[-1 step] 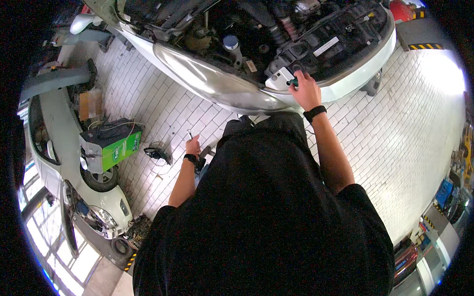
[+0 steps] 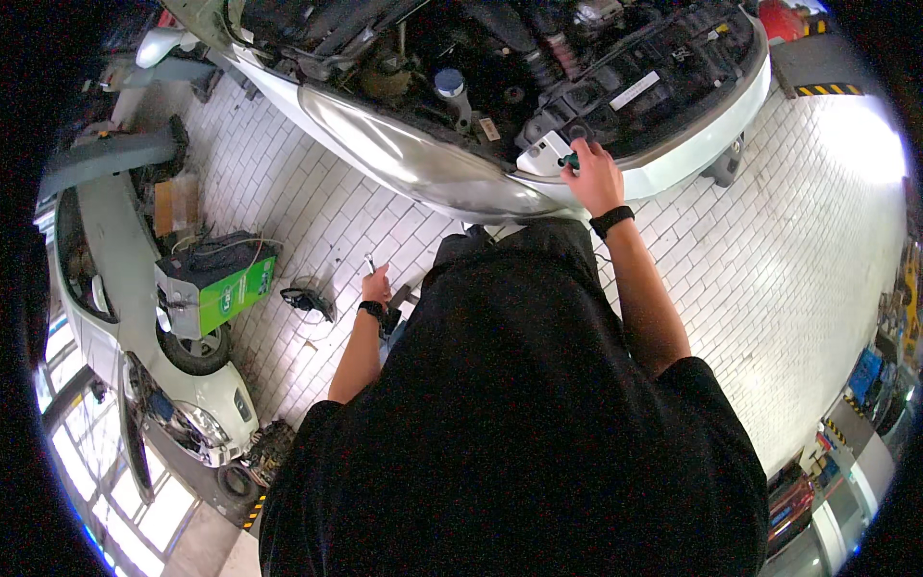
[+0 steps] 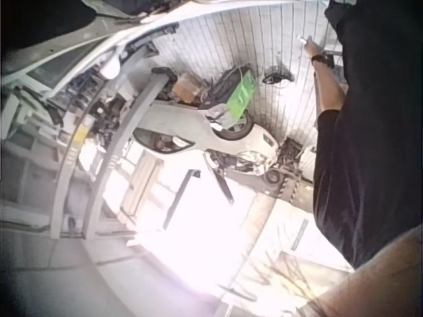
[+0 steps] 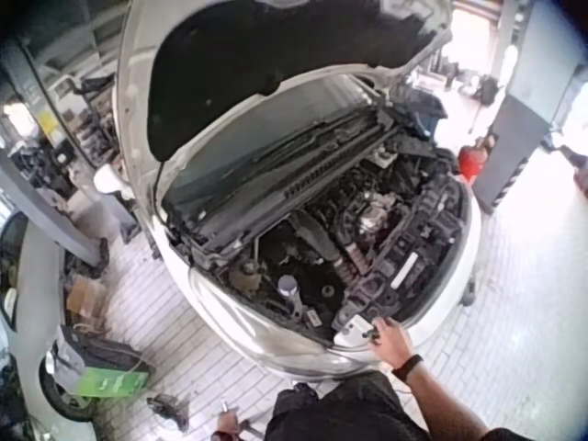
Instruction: Repairing the front panel of a car engine bay using a screwdriver and wrench.
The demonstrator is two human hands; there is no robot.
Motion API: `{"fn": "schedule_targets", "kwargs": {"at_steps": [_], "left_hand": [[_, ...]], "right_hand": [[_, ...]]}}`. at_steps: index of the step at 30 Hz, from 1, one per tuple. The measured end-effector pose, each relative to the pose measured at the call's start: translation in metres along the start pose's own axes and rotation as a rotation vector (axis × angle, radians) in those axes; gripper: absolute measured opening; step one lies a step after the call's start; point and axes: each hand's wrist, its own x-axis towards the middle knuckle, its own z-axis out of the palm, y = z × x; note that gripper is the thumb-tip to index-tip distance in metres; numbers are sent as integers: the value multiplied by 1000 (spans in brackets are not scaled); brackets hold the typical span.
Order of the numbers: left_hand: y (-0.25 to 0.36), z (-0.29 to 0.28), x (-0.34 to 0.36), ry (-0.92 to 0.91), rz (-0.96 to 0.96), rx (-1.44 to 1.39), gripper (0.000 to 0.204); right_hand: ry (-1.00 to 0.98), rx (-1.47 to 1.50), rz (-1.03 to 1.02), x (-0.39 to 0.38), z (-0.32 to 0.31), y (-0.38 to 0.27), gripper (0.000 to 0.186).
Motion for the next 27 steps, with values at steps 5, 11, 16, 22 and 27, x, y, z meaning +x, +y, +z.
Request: {"fn": "schedule_targets", "kwargs": {"at_steps": [5,11,16,22,27], "left_hand": [[-15,-3,7,5,-90,-56,35],[-37,13,3,-36,-107,-135,37],[-43,23,2,-78,-93,-73,35],[-37,27,-4,-10,-73,-24,35],[-20,33,-16,-2,-71,-39,35]], "right_hand": [[-47,-59,19,3,1,-9,28],[-92,-37,9,2,7,9,36],[-43,71,-71,-3,18,25,34],[-199,-27,65,2,1,6,29],[-116,-51,47,4,2,7,29]]}}
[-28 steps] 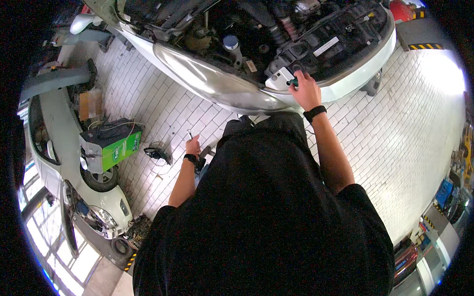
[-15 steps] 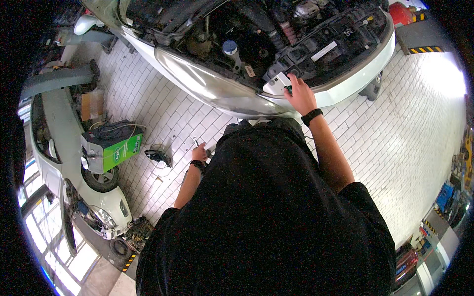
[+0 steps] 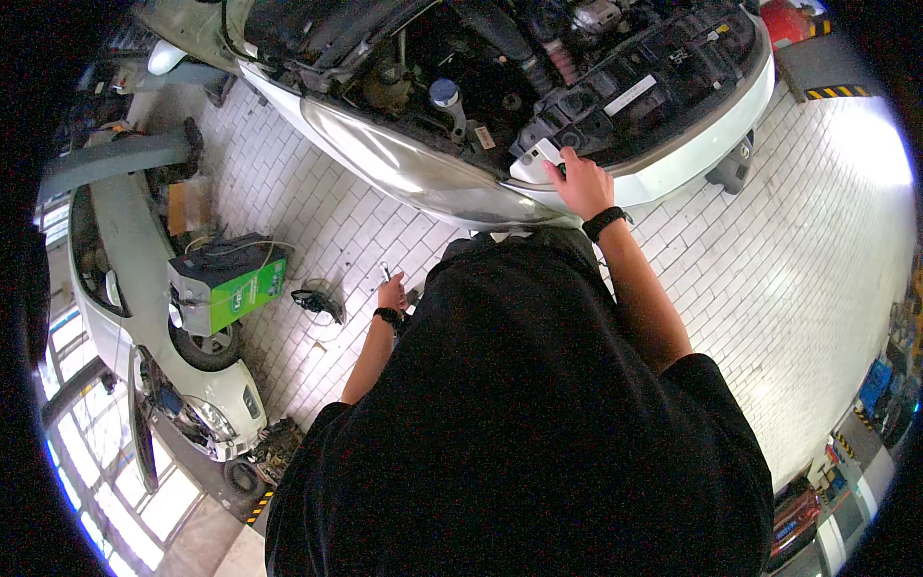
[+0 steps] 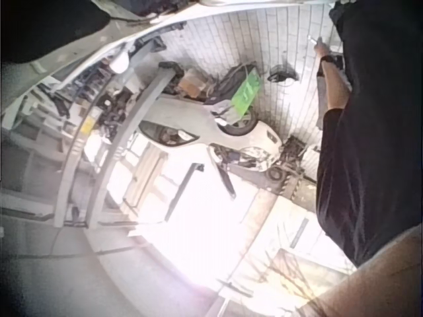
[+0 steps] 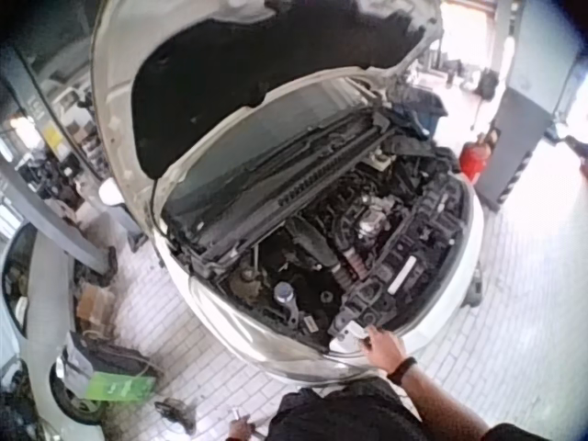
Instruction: Repairing the front panel of a car engine bay using a screwdriver and wrench.
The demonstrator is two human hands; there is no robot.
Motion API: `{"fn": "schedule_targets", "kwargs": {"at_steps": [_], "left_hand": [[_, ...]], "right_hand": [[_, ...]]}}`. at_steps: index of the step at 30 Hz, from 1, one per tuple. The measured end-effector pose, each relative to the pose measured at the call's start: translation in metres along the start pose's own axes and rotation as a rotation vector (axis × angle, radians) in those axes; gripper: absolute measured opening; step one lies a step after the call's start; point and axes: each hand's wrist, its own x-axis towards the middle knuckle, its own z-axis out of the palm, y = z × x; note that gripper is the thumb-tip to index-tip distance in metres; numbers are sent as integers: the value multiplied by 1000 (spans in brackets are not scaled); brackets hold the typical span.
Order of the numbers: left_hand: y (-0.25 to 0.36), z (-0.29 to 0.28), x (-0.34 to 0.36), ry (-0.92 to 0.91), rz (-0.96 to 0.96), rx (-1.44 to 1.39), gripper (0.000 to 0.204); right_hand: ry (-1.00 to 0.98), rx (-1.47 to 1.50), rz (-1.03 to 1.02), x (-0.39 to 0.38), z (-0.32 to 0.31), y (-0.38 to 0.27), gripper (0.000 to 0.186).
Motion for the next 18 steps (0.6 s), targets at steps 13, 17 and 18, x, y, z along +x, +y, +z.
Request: {"fn": "schedule_targets", "kwargs": {"at_steps": [13,17,18], "left_hand": [[7,8,-9,39,-4,31,39],[7,6,-13,-2,-20,29,39],[7,7,-13,-3,-17,23,39]], "right_hand": [[-86,27,-77,-1,1,3,28],[-131,5,39,0,2,3,26],[-125,18,23,1,4,7,28]]}}
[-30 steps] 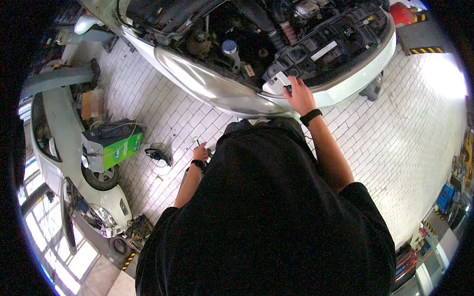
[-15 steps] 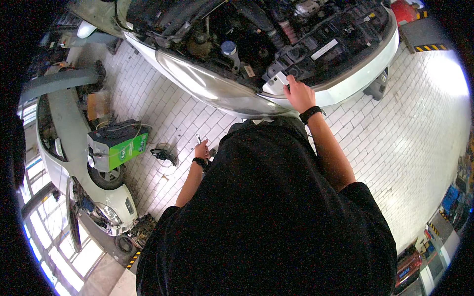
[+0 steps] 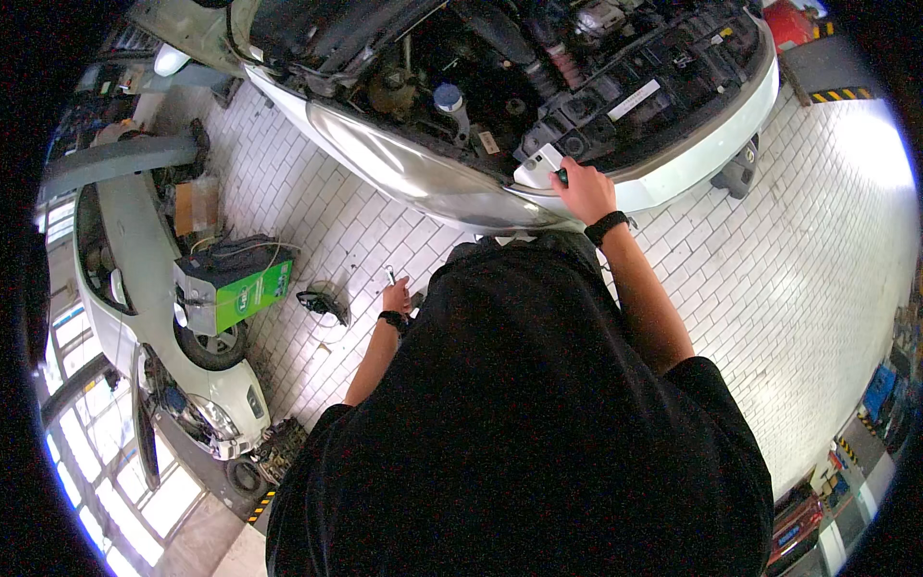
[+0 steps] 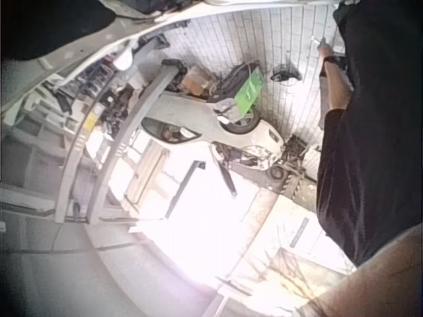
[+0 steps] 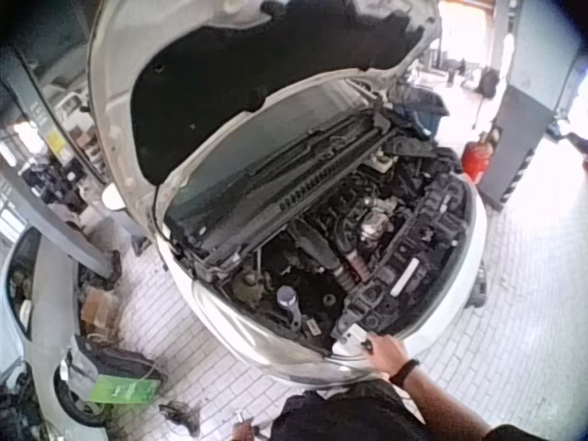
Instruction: Repairing the front panel of a car engine bay using a screwdriver and wrench.
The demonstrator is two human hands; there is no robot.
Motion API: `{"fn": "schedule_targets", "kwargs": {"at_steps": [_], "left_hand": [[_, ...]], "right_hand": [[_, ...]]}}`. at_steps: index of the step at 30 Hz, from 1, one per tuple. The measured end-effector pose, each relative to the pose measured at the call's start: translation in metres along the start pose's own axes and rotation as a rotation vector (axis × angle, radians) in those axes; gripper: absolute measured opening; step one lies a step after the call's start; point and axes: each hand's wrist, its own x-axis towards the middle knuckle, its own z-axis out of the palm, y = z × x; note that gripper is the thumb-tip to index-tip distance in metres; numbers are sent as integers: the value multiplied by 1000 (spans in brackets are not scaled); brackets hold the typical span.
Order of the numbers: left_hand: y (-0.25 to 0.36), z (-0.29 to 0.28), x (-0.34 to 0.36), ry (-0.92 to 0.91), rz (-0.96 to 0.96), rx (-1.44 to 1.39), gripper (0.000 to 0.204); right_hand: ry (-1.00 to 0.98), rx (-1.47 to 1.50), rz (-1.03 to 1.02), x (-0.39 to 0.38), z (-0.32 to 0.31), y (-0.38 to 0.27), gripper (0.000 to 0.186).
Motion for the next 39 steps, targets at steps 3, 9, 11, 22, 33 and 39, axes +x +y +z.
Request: {"fn": "schedule_targets", "kwargs": {"at_steps": [3,9,11,22,33,39], "left_hand": [[0,0,0,8,9,2,39],[-1,0,5,49,0,34,38],[-2,-2,7,40,3,31,38],[-2,-1,4,-12,16,-24,34],[0,-5,-5,28,-3,51,36],[-1,-6,0,22,28,53,38]], "right_hand": [[56,19,-90,1,1,6,30],[13,-10,5,3,-4,0,33],[5,12,-7,2,-4,1,33],[2,-3,-15,-2,-13,3,25],[486,379,60,-1,-93,58,26],[385,242,196,27,-82,79,30]]}}
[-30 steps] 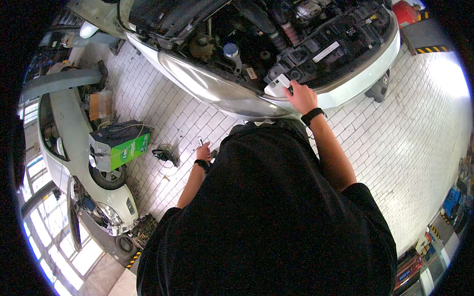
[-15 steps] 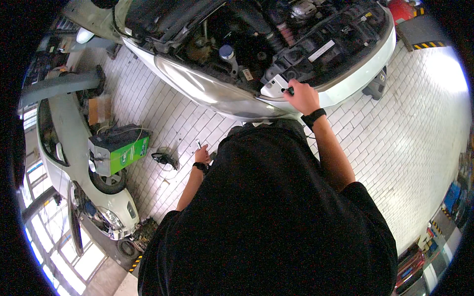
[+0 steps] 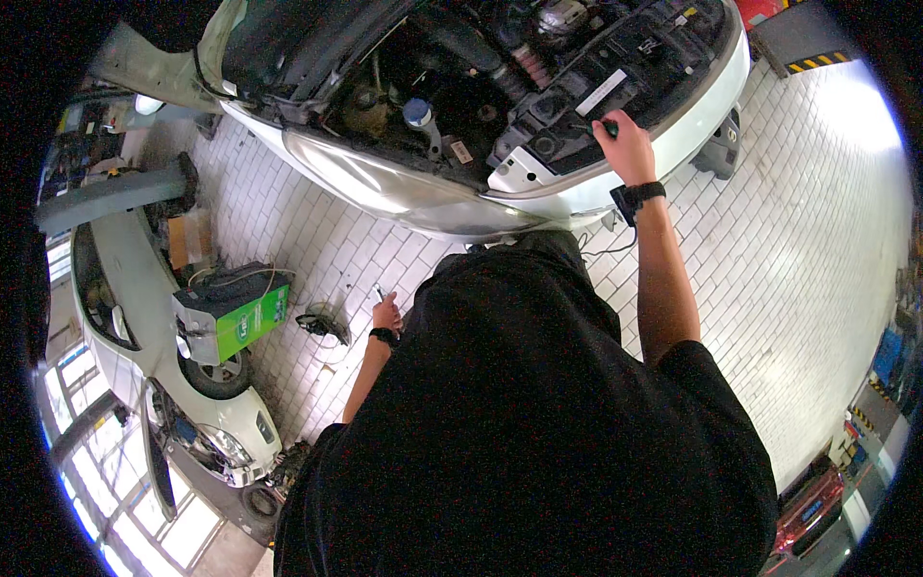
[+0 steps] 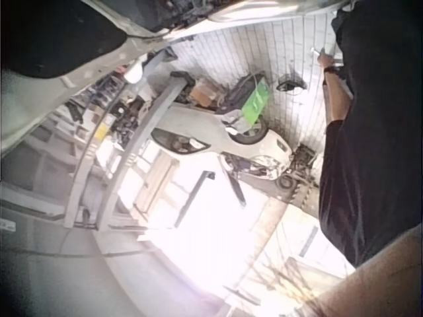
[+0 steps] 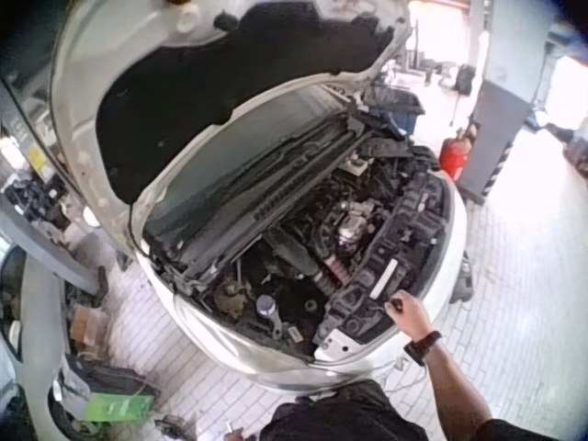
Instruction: Repairing the front panel of a car engine bay using a screwdriver and wrench.
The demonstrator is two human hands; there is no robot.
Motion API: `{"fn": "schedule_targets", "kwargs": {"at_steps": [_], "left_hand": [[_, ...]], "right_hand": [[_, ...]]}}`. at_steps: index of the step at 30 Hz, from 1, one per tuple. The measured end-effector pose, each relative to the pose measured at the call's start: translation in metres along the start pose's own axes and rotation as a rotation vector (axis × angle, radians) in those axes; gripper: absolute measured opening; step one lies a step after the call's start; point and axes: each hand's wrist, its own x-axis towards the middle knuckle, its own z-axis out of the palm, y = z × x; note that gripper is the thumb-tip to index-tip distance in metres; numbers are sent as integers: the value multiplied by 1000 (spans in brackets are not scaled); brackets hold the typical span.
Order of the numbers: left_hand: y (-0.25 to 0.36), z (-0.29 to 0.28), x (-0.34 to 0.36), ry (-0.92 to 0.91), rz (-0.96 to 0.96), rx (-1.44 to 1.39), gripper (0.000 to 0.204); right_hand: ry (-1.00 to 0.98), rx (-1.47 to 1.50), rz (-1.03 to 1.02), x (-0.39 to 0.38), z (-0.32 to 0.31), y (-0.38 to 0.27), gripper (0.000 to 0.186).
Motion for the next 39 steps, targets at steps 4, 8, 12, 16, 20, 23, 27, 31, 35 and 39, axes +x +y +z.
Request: {"fn": "schedule_targets", "kwargs": {"at_steps": [4,8,12,16,20,23,27,31,35,39], "left_hand": [[1,1,-2,16,57,-5,37],[-3,3,-8,3,1,-64,34],[-32,-14,9,-53,-61,-180,31],[-32,6,-9,-38,-35,-112,34],[-31,13,-29,-17,-33,-120,41],[-31,18,-33,52,-10,-68,39],[-37,14,-30,59,-21,-91,39],[-43,5,-21,29,-45,-104,31],[-43,7,-18,34,-20,-110,32],[-47,10,-13,1,-25,-151,38]], "right_hand": [[-62,-32,-34,7,15,2,29],[-136,-102,-133,19,37,27,30],[-116,-178,-101,23,36,3,31],[-161,-244,50,24,33,-4,36],[-145,-250,-133,22,34,-9,41],[-180,-283,-69,24,34,-12,40],[-137,-234,-199,21,34,-8,37],[-227,-315,-42,22,34,-9,38],[-216,-291,-136,18,31,-11,40],[-252,-314,49,24,39,-5,43]]}}
